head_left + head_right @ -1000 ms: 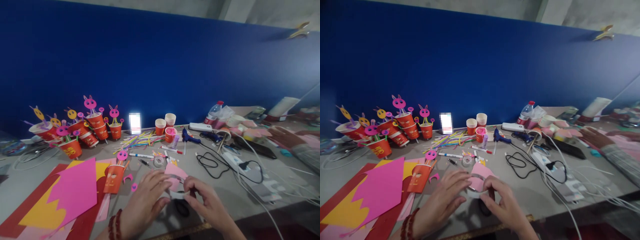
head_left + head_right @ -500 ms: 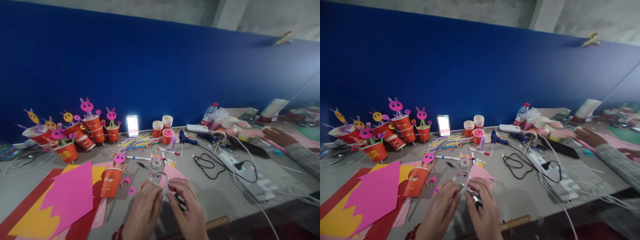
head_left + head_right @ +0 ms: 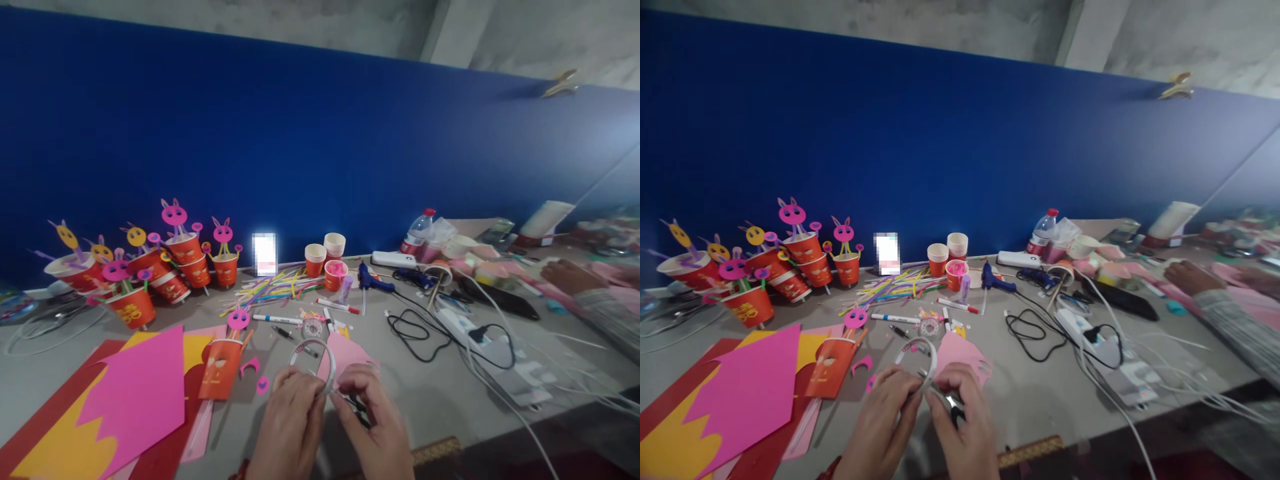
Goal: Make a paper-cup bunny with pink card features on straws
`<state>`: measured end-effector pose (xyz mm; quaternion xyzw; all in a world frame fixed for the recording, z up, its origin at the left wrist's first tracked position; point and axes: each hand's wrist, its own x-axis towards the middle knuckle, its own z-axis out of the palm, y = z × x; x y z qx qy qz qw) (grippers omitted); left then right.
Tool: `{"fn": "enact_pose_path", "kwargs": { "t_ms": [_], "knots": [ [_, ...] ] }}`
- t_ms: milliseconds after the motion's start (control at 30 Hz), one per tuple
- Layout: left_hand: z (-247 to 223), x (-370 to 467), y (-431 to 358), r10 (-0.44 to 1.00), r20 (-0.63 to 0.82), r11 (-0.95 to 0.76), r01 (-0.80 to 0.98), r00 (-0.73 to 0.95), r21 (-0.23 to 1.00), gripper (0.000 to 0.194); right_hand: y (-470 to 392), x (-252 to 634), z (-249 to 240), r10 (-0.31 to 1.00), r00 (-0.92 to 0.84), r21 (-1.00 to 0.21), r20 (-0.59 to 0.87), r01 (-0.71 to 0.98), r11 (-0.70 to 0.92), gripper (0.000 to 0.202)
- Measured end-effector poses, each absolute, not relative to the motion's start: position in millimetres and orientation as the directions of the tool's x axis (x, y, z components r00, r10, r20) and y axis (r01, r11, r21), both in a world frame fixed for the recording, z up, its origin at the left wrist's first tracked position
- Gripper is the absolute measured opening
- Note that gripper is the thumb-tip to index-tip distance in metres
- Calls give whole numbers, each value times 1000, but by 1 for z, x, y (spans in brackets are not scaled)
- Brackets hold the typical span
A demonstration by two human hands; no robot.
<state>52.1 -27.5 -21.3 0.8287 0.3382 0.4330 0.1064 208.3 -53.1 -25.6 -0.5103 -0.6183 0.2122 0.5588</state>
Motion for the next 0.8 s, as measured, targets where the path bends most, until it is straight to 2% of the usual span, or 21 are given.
{"fn": "enact_pose_path", "kwargs": {
  "t_ms": [200, 333, 467, 567, 800],
  "knots": [
    [-20, 52, -29, 687, 599, -724, 449, 412, 523, 19, -51, 217, -19, 884, 79, -840, 460, 362, 405, 14],
    [-18, 51, -30, 721, 571, -692, 452, 392, 563, 18, -55, 217, -19, 899, 46, -863, 435, 308, 402, 13],
    [-17, 52, -30, 701, 595, -711, 445, 393, 544, 20, -57, 215, -23, 919, 97, -897, 381, 280, 342, 7],
    [-17, 53, -29, 693, 605, -718, 455, 392, 528, 22, -55, 215, -23, 927, 128, -908, 353, 287, 306, 11],
    [-17, 53, -27, 673, 636, -733, 458, 378, 503, 22, -53, 217, -16, 882, 53, -832, 468, 364, 419, 16]
  ]
}}
